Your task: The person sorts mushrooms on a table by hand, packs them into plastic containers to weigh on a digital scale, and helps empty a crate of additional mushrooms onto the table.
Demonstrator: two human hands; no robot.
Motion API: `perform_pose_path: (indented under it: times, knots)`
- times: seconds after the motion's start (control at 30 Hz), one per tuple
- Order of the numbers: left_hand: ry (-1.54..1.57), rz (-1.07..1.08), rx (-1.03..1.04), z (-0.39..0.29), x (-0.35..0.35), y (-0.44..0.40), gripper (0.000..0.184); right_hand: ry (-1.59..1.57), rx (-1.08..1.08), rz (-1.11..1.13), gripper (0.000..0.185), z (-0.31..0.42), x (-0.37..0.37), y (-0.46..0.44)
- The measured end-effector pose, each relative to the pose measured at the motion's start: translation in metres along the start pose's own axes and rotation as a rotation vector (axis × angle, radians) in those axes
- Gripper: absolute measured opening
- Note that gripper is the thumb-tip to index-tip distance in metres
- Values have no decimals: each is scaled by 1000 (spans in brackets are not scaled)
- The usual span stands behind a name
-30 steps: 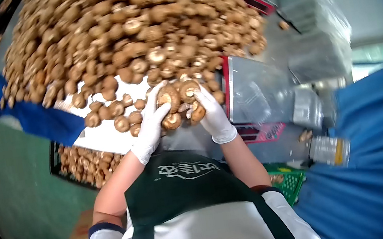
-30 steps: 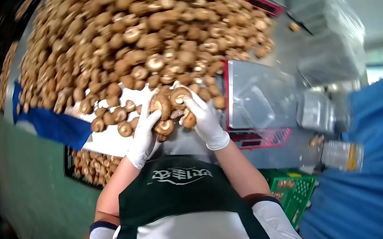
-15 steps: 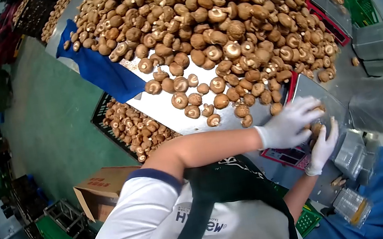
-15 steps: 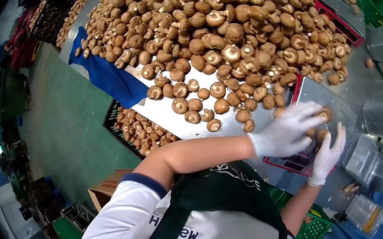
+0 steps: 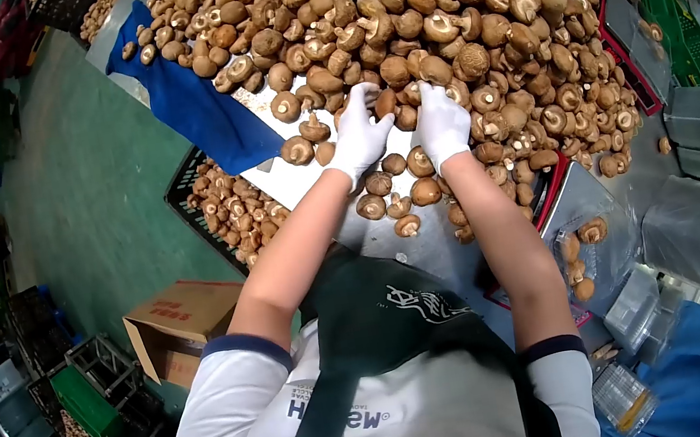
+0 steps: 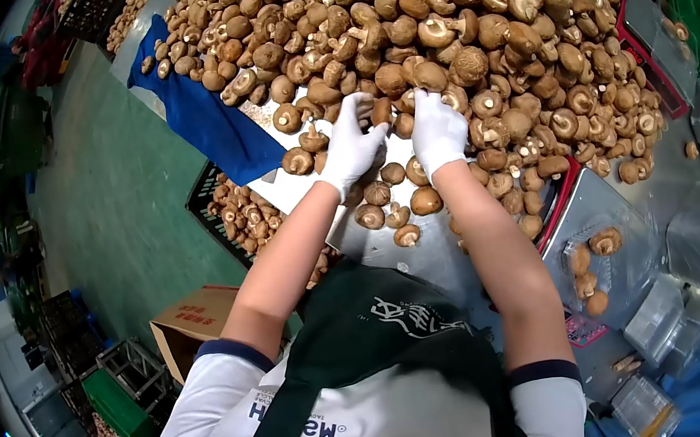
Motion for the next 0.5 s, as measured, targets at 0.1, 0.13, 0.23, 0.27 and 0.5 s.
perform_pose_path:
  times: [0.1,0.13,0.23,0.27,0.5]
  knots:
    - [584,221,-55,7,-9,11,58,-122,-42,-102,38,0,-17,15]
    - [680,286,-64,11,-11,14,59,-236,-98,-228,41,-5,-18,24]
    - [877,443,-140,7,-15,37,59,-694,5,-270,45,-6,-34,55]
    - [915,448,-177,9,-15,44,58,-1024,29,-335,45,-11,-24,65]
    - [1248,650,-581,50,9,113,47,-697,-348,-247,44,77,-38,145]
Point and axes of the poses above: each hand's wrist, its own y-axis away from the middle knuckle, its own x-axis out of the palm, z = x × y, the point moved 7 cm from there along -y, towards the middle knuckle, and after that the axes turned 12 degrees about -x, right-handed, at the moved point
